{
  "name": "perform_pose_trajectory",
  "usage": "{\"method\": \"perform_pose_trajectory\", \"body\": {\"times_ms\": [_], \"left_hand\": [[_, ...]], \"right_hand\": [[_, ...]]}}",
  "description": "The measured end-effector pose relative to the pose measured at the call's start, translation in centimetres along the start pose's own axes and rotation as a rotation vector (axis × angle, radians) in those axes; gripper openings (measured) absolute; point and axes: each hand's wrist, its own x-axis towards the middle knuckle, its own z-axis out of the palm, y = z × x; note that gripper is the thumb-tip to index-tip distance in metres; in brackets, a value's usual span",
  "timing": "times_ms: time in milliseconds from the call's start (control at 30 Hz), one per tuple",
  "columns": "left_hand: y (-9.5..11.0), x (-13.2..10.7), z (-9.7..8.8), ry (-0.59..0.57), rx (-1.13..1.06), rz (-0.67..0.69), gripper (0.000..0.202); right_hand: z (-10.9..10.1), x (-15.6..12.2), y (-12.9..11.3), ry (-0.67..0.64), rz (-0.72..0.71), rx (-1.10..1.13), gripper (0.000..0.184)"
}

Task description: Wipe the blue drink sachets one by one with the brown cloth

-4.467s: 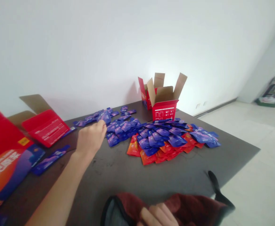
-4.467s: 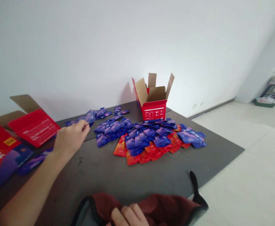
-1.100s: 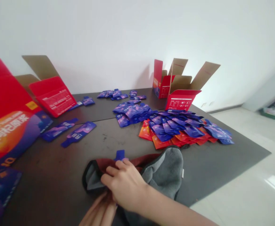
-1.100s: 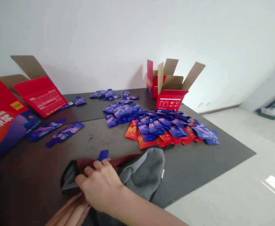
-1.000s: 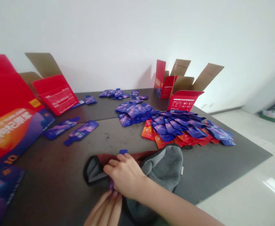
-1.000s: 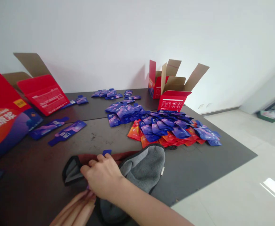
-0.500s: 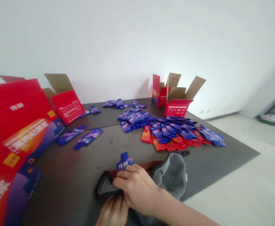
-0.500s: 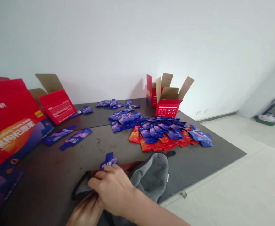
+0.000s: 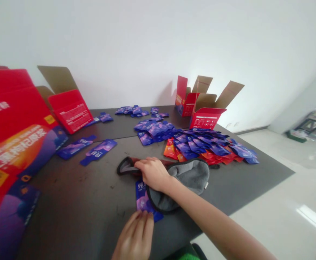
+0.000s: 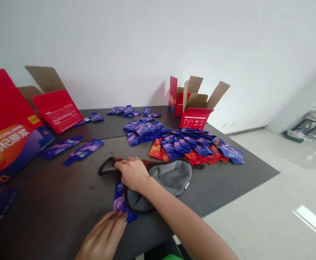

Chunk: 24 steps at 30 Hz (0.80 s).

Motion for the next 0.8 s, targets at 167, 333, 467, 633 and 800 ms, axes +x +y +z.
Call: {"method": "perform_pose_trajectory", "body": {"times_ms": [167,333,467,633,800], "left_hand": [[0.5,0.1,-0.5,-0.064,0.131,0.006,0.041],[0.4,0.0,-0.4,-0.083,0.141,0.041,0.044],[0.1,-0.1,-0.1,0.013,0.075,0.041,0.038],[0.0,-0.3,-0.1,-0.030,0.021,0.022,0.034],[0.2,0.1,-0.3,-0.026,0.059,-0.003,0.037]], "right_hand": [[-3.2,-4.8,-3.0,0.074,-0.126,0.115,0.019],[-1.5,-6.3,-3.4,-0.054,-0.248,0.087,0.007],[0.9,-3.4,-1.4,-0.047,-0.220,0.025,0.013],[1.2,0.0,0.4,-0.039,-0.124,-0.024,0.024],[-2.0,-3.0,-1.5,0.055,-0.146,0.059,0.023]]}}
